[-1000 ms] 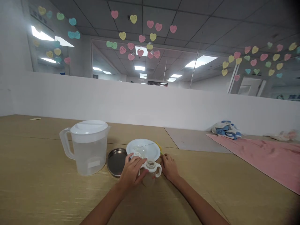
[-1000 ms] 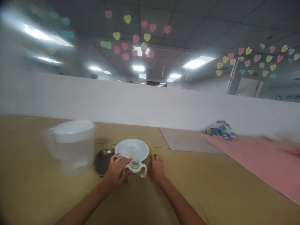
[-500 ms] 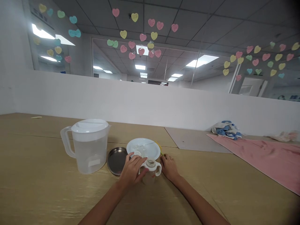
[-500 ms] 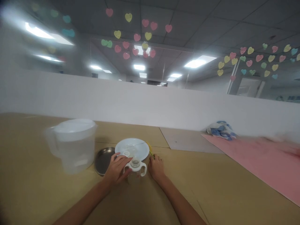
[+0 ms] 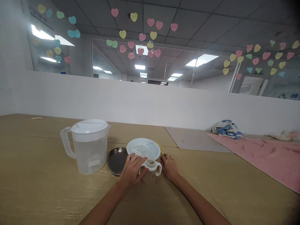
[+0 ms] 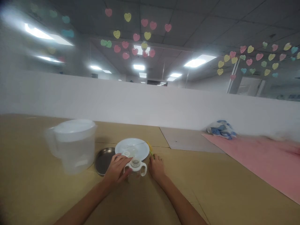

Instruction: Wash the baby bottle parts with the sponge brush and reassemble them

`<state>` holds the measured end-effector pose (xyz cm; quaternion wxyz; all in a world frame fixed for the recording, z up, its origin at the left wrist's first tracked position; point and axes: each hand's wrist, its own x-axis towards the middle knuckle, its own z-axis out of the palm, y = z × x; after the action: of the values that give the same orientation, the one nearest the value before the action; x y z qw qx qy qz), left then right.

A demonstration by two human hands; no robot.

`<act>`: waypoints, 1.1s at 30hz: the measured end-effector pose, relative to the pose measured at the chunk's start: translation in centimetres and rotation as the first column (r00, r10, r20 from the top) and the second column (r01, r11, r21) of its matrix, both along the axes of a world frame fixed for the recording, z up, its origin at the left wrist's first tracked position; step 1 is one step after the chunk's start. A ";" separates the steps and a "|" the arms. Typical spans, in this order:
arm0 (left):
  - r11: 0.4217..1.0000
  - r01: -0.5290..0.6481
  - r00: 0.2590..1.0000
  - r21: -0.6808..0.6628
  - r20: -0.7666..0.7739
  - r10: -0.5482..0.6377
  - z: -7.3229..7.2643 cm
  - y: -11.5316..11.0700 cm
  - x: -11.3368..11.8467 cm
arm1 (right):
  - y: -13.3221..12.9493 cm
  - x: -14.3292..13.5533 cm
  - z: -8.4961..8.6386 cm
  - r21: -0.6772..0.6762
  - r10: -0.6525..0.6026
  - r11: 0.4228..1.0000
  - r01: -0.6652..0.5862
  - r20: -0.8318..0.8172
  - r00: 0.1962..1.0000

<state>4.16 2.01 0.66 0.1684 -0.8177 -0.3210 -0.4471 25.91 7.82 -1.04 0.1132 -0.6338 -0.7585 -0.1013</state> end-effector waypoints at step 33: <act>1.000 -0.004 1.000 -0.011 -0.020 0.004 0.0 -0.1 0.0 | -0.4 -0.2 0.6 -0.022 0.000 1.000 0.000 -0.008 1.000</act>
<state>4.15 1.95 0.71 0.1680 -0.8225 -0.3232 -0.4367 25.68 7.43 -0.45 0.1091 -0.6355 -0.7590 -0.0903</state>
